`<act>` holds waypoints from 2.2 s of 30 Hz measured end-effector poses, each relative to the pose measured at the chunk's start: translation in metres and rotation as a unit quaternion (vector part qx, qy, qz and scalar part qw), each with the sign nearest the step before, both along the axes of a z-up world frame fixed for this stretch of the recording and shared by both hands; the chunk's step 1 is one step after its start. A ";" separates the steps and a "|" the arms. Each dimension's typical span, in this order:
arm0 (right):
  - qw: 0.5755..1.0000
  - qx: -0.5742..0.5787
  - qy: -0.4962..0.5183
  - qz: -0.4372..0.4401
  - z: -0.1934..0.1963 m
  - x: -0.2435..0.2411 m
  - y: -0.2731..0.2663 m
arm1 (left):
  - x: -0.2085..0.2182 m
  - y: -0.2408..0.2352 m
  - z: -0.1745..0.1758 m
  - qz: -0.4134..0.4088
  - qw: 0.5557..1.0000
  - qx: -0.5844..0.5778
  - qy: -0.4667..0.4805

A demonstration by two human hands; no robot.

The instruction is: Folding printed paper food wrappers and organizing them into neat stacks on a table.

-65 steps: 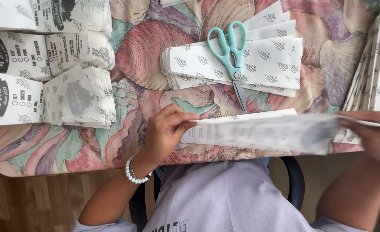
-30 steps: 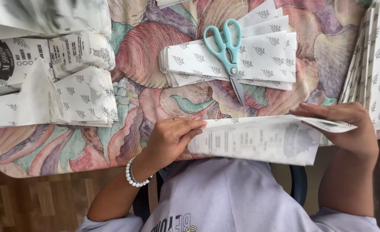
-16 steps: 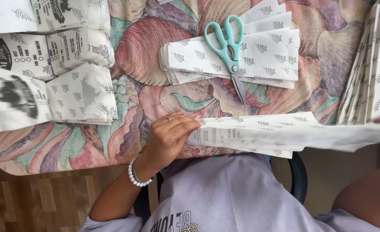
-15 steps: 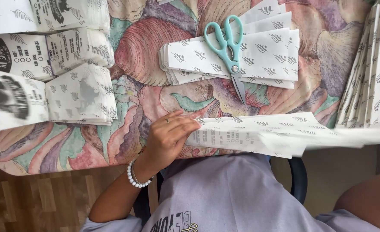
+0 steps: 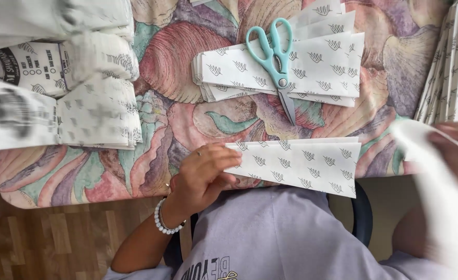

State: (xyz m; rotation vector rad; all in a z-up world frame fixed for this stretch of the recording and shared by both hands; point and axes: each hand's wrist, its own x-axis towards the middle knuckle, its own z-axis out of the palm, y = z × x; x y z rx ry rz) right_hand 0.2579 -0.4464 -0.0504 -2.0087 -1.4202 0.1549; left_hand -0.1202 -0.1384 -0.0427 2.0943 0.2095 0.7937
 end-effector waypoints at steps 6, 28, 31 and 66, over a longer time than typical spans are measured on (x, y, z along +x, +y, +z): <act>0.974 0.207 -0.060 0.065 -0.002 -0.060 0.106 | 0.023 0.007 0.022 0.029 0.979 -0.197 0.040; 0.949 -0.106 0.196 0.224 0.029 -0.057 0.095 | 0.024 0.011 -0.005 -0.095 0.975 0.173 0.103; 0.967 -0.155 -0.079 0.184 0.021 -0.072 0.118 | 0.035 -0.001 -0.008 -0.029 0.965 0.203 0.165; 0.967 0.236 -0.087 0.042 0.068 -0.028 0.225 | 0.155 0.124 -0.027 0.054 0.958 0.063 0.276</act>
